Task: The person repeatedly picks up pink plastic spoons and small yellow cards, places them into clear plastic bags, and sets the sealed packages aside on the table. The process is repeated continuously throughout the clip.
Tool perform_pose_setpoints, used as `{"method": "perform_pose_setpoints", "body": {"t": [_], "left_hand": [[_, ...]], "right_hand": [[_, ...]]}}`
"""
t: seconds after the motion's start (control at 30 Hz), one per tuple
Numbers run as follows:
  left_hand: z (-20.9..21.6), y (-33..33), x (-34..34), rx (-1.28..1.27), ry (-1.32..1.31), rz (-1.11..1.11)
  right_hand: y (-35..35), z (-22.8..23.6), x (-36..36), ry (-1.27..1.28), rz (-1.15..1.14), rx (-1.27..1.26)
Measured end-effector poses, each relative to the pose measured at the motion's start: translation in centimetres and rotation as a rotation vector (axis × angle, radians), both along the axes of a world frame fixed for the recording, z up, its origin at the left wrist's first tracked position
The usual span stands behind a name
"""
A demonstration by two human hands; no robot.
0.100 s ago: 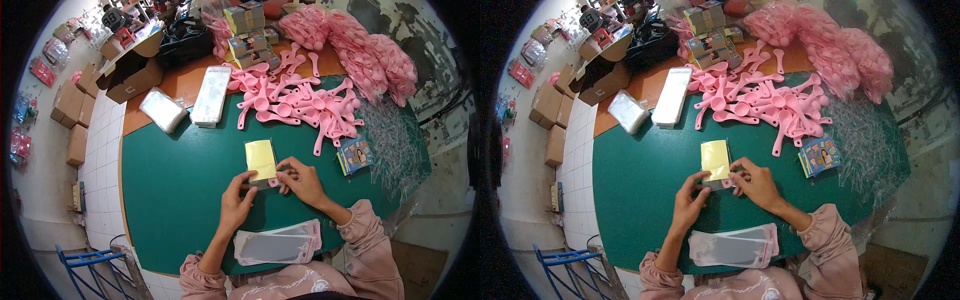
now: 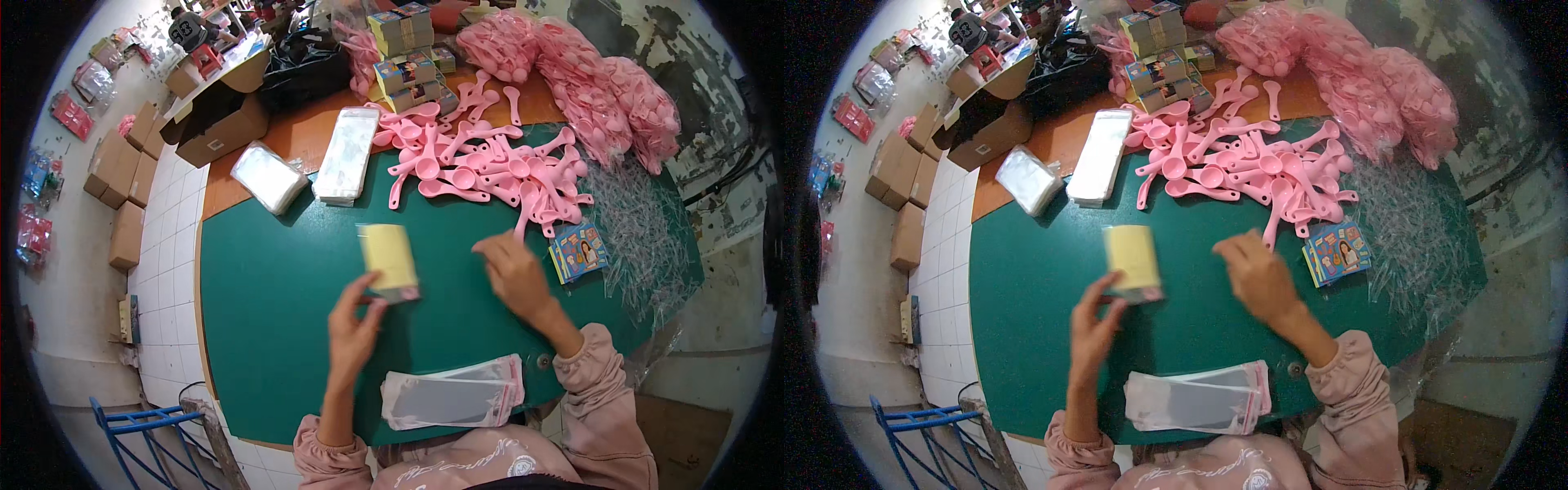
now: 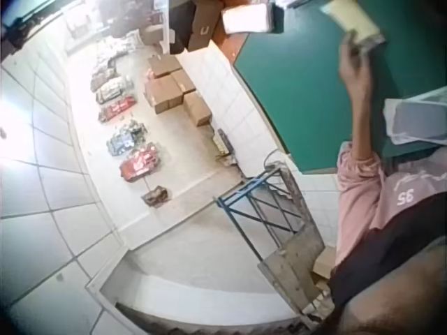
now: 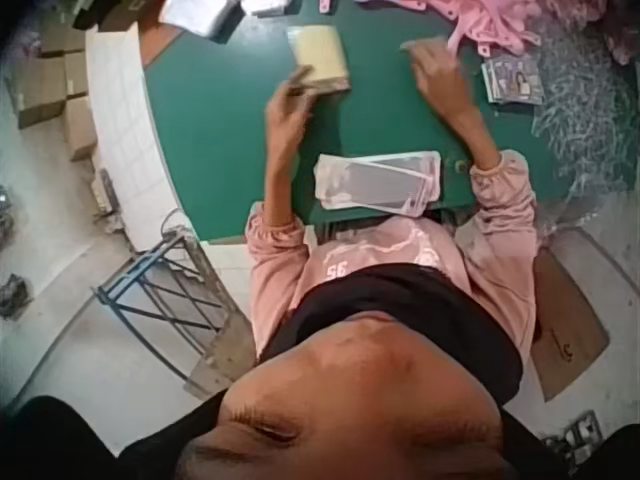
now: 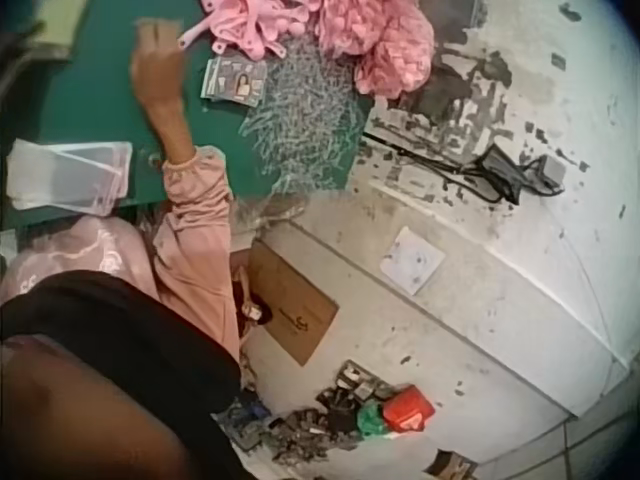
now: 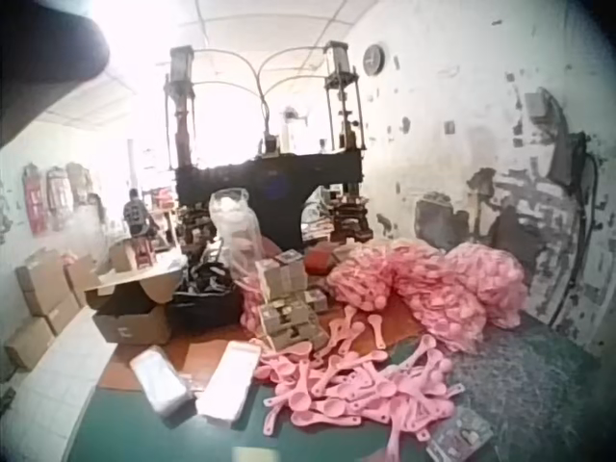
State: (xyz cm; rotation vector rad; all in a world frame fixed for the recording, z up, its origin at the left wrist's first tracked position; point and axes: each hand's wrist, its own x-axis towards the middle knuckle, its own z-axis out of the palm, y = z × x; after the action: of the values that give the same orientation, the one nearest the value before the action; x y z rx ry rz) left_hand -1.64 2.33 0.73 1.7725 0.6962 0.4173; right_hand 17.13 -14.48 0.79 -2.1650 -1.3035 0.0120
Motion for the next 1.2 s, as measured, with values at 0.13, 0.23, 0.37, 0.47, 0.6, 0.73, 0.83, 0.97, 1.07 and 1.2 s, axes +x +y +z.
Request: {"method": "perform_pose_setpoints", "body": {"t": [0.13, 0.23, 0.37, 0.47, 0.6, 0.73, 0.83, 0.97, 1.07, 1.2], "left_hand": [[1.6, 4.3, -5.3, 0.339, 0.139, 0.287], [2.7, 3.9, -5.8, 1.082, 0.315, 0.279], [4.7, -3.7, -0.7, 0.477, 0.060, -0.655], [3.2, -7.4, 0.2, 0.524, 0.050, -0.831], [1.8, -7.4, 0.9, 0.493, 0.058, -0.950], [0.8, -7.3, 1.1, 0.358, -0.055, -0.917], [1.8, -6.8, 1.0, 0.366, -0.036, -0.931], [2.2, -6.3, 1.3, 0.304, 0.001, -0.925], [1.6, -5.5, 1.4, 0.159, -0.067, -0.866], [-0.1, -4.5, 1.8, -0.651, -0.190, -0.602]], "right_hand": [[-1.7, 0.4, 2.9, -0.552, -0.042, -0.142], [-2.0, 0.1, 3.6, -0.624, 0.048, -0.239], [-1.5, 0.4, 2.9, -0.576, 0.131, -0.141], [-1.1, 1.2, 1.1, -0.546, 0.199, 0.125], [-1.5, 1.6, 0.3, -0.300, 0.099, 0.389], [-1.8, 1.5, 0.4, -0.128, -0.001, 0.538], [-1.8, 1.6, 0.3, -0.055, -0.084, 0.527], [-2.1, 1.8, 0.6, -0.024, -0.147, 0.525], [-2.0, 1.5, 0.6, 0.440, -0.138, 0.756], [-2.3, 1.7, 0.7, 0.655, -0.130, 0.782]]}}
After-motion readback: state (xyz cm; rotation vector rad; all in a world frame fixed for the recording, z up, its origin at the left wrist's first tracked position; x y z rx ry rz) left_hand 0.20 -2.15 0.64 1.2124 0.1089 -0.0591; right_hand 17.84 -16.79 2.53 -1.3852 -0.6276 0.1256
